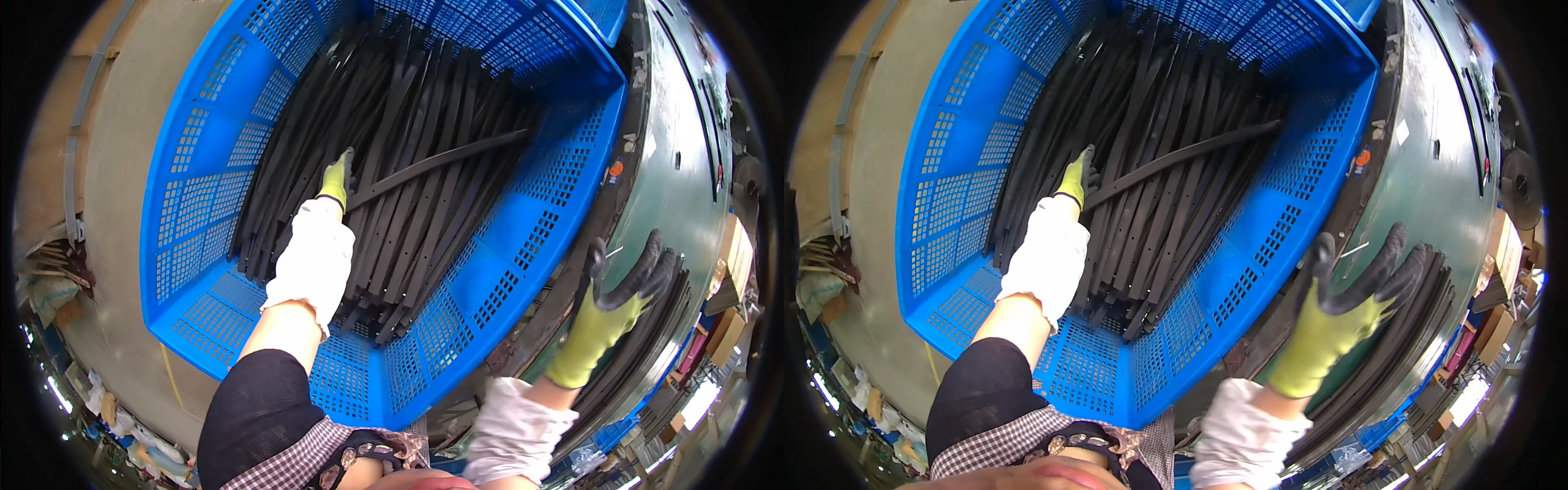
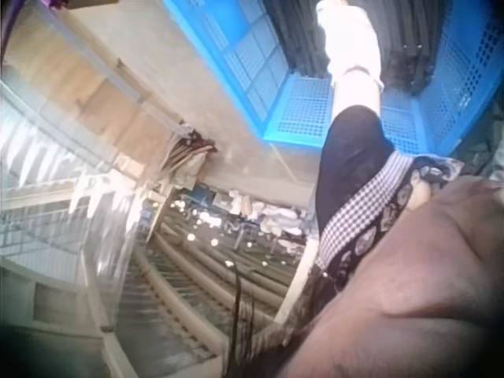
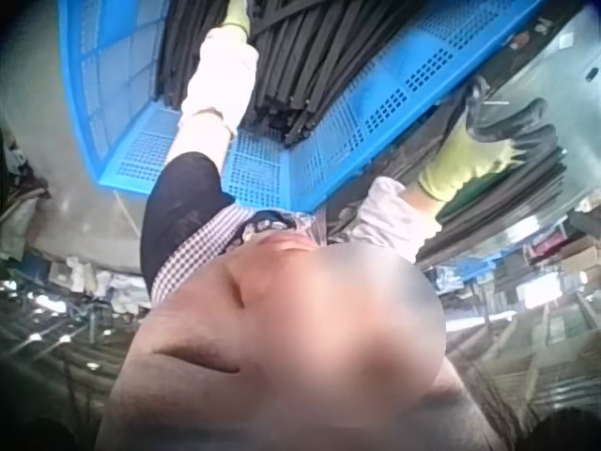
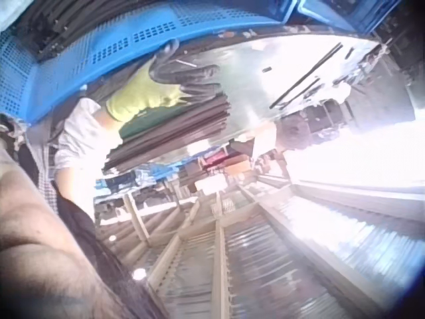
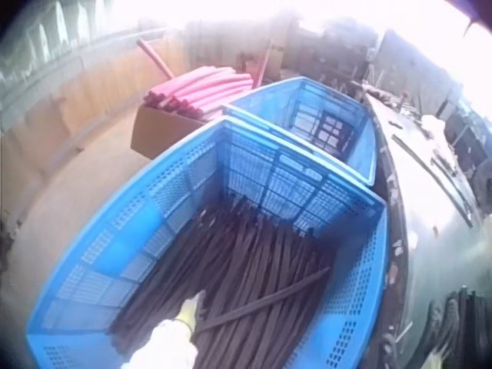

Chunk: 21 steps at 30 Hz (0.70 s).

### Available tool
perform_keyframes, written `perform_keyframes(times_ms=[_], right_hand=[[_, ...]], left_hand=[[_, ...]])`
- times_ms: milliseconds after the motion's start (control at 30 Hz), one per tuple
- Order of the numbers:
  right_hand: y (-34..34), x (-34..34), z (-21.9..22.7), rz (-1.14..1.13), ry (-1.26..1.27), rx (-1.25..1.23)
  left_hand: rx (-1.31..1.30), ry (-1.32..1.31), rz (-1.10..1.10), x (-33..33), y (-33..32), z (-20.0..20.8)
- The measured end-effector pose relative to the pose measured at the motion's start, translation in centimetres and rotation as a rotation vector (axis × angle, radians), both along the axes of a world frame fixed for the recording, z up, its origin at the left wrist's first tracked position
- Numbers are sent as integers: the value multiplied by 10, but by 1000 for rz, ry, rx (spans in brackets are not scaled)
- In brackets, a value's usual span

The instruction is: The person uses pliers to attach small metal pieces to long curved metal bars, then places the finished bars into a blue crate and a larger container. The person wears gloves and an apron while working at a table in a workshop.

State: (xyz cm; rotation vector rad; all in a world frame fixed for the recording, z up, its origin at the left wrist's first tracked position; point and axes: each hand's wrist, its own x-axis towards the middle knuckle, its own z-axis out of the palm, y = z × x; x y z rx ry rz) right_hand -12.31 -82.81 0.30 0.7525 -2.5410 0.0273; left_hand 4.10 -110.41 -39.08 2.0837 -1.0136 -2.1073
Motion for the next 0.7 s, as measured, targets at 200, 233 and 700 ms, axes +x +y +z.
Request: perform_keyframes(times_ms=[200,233,700], right_hand=[[87,-41,-65,5,-144,191],[89,-43,-65,22,-144,200],[80,-44,-63,88,-377,30]], left_hand=[[-1090,-737,-804,56,-66,4],[-1158,-816,-948,76,-81,-2],[-936,-866,-1279,162,-116,-39]])
